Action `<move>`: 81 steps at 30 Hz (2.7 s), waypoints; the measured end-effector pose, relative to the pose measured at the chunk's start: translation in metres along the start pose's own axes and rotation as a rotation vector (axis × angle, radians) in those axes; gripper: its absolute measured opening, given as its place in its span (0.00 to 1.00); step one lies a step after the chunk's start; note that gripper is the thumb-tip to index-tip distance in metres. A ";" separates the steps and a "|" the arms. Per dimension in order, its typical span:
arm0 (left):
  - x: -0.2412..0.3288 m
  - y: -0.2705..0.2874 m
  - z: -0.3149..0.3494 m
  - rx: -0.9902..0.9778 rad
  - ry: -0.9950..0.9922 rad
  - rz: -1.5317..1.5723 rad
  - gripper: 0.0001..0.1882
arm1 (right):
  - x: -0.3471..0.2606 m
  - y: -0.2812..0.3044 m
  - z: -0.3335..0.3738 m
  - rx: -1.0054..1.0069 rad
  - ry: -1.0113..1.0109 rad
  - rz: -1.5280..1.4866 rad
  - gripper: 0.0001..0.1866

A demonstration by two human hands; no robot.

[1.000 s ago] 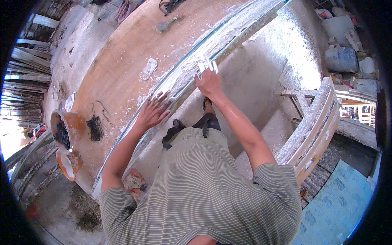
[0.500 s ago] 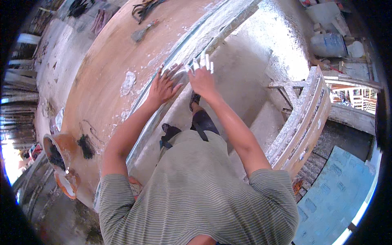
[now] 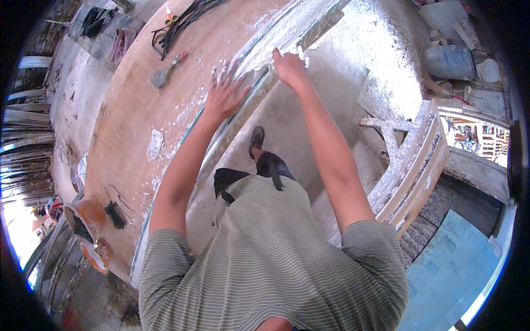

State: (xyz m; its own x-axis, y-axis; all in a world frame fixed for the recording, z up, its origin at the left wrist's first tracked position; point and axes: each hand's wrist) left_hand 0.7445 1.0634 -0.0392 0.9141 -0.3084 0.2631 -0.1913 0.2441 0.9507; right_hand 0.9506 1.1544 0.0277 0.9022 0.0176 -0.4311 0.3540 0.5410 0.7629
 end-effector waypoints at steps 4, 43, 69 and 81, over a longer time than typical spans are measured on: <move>-0.005 -0.006 0.041 -0.036 0.005 0.019 0.31 | -0.013 -0.055 0.026 0.024 -0.077 -0.036 0.36; 0.081 0.030 -0.318 -0.063 -0.049 0.121 0.30 | 0.158 0.256 -0.191 -0.059 -0.048 0.040 0.38; 0.136 0.048 -0.455 -0.107 -0.043 0.115 0.28 | 0.252 0.248 -0.263 0.314 0.059 0.125 0.39; 0.166 0.027 -0.612 0.119 -0.155 0.131 0.29 | 0.376 0.324 -0.408 0.055 -0.238 0.152 0.35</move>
State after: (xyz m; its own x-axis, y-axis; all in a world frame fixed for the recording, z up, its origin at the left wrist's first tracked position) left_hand 1.1097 1.5811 -0.0700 0.8149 -0.4208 0.3985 -0.3537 0.1837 0.9172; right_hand 1.3037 1.6794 -0.0836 0.9760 -0.1064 -0.1897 0.2175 0.5011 0.8376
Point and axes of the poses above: each hand's wrist, its own z-axis away from the middle knuckle, its own y-axis out of the back of the hand, x = y × z, and after that the axes turned 11 degrees about -x, right-handed
